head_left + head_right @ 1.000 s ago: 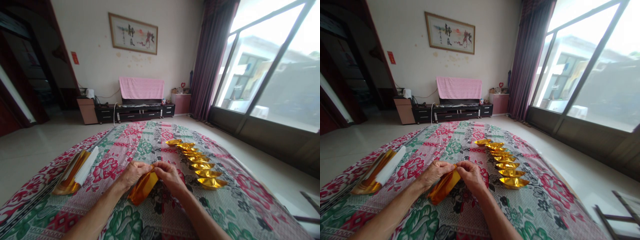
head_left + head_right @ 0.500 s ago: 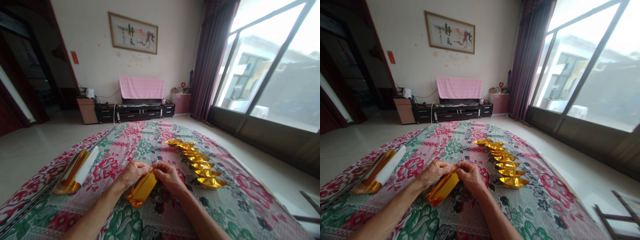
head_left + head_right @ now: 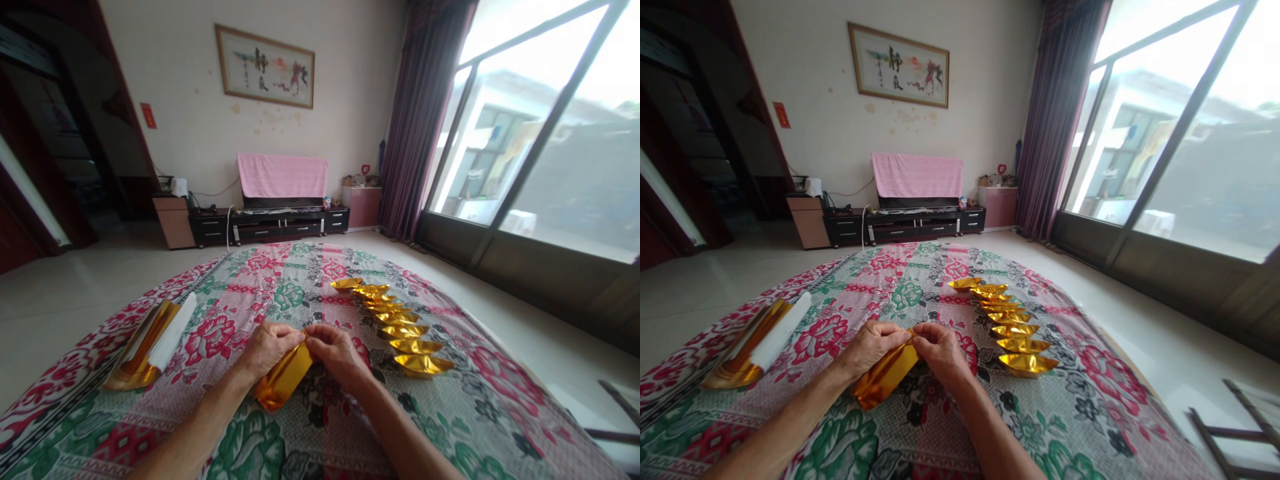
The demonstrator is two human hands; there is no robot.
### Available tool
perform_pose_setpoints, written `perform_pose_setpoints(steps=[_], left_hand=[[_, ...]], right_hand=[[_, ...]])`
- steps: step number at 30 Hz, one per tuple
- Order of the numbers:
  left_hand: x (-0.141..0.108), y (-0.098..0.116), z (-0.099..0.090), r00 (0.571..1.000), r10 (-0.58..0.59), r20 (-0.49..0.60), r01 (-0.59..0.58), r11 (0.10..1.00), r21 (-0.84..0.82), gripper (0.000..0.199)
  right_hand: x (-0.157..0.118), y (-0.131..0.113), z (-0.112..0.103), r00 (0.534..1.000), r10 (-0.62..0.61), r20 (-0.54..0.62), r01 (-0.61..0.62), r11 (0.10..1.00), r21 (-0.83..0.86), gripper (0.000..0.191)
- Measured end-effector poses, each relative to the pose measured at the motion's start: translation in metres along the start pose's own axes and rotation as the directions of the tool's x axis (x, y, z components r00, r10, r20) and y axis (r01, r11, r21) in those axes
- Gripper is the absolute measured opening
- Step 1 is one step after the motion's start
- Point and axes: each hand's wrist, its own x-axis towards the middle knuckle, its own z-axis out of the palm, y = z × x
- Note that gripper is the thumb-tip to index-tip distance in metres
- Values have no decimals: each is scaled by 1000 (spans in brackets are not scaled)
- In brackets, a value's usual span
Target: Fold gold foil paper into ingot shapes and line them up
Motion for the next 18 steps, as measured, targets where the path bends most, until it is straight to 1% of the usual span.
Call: perform_pose_setpoints(steps=[3,9,15,18], left_hand=[[2,-3,1,1000,10,-7,-10,1000,19,36],[3,-7,1,1000,12,-17,-11,999,51,37],[3,-7,1,1000,10,-21,-8,997,75,37],[3,-7,1,999,23,-29,-19,993,114,35]], right_hand=[[1,0,0,1000,22,-11,-23,1000,-15,28],[0,-1,-1,1000,1,-2,-1,999,-52,17],[-2,-4,0,1000,-2,-9,1,996,-93,16],[-2,-3,-1,1000,-8,10,9,993,-116,17]])
